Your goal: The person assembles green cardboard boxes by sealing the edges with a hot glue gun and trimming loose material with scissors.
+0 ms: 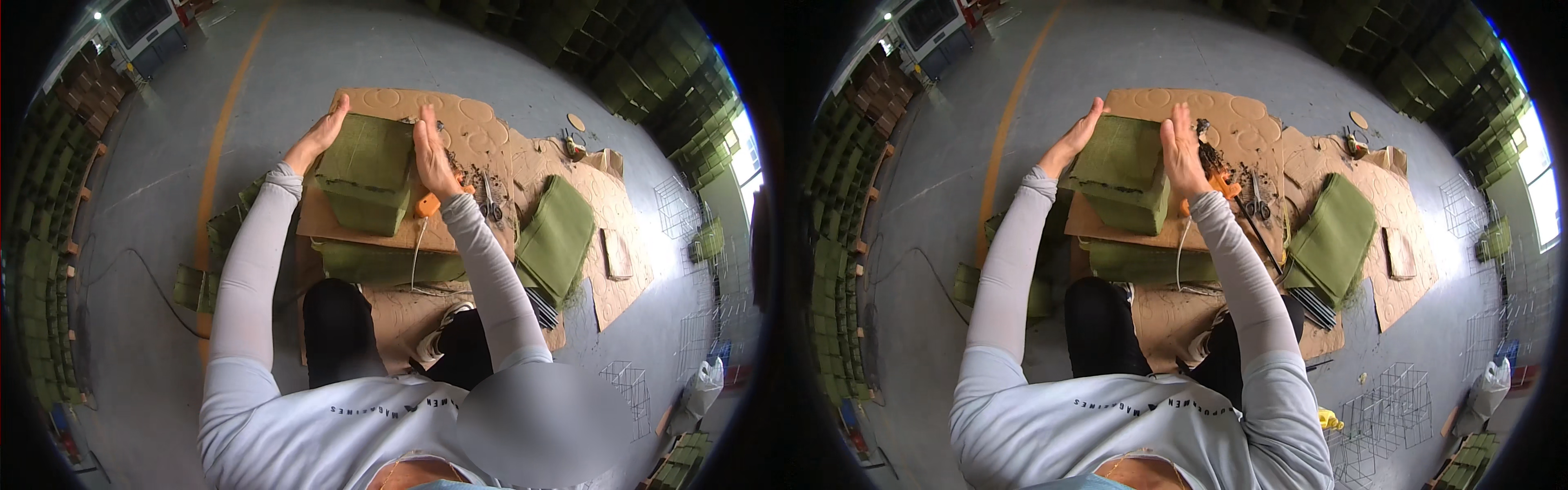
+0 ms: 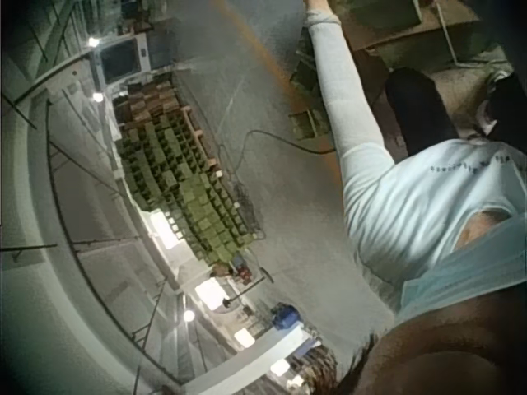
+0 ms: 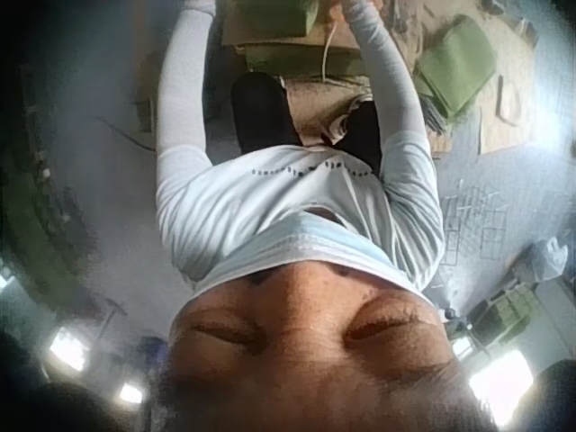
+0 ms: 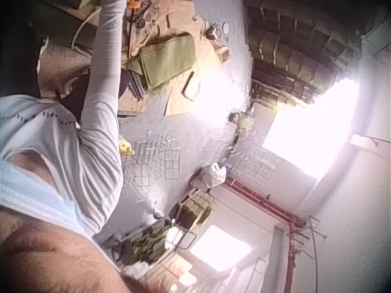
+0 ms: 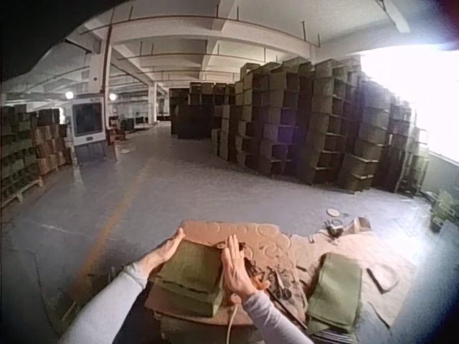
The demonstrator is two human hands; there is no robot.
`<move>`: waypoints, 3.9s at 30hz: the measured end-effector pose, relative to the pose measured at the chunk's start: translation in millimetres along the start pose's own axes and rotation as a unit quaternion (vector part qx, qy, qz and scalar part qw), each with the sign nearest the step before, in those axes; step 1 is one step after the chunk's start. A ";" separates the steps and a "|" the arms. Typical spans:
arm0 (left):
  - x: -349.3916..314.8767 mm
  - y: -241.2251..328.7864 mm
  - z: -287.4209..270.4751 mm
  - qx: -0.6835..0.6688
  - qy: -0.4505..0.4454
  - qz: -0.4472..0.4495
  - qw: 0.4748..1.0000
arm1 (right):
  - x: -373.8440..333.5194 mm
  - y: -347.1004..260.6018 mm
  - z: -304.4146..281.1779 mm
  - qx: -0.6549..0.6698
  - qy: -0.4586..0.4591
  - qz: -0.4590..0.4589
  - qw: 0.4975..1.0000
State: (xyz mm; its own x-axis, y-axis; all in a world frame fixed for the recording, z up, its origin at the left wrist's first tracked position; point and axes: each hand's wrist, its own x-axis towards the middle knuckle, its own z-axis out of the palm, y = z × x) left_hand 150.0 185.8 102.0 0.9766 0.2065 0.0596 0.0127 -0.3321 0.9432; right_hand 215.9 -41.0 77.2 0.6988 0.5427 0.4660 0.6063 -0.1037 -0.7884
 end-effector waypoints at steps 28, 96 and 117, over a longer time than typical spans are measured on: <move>-99.8 -2.7 31.8 0.023 0.221 0.078 0.972 | 1.0 15.4 0.4 -0.008 0.001 -0.031 0.999; -179.7 56.8 226.5 0.273 -0.069 0.381 0.880 | -665.1 13.4 -321.2 -0.507 0.473 0.473 0.544; -175.0 25.8 245.6 0.314 -0.090 0.334 0.884 | -830.2 125.6 -350.1 0.200 0.703 0.506 0.459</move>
State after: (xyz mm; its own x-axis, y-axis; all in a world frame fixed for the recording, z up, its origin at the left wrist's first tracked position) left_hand 32.1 -85.0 35.6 0.8289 -0.3601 0.4281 -0.5186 -0.7816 0.3467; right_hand -155.1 -796.4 -268.1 0.2709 -0.7167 -0.6426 -0.2197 0.6039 -0.7662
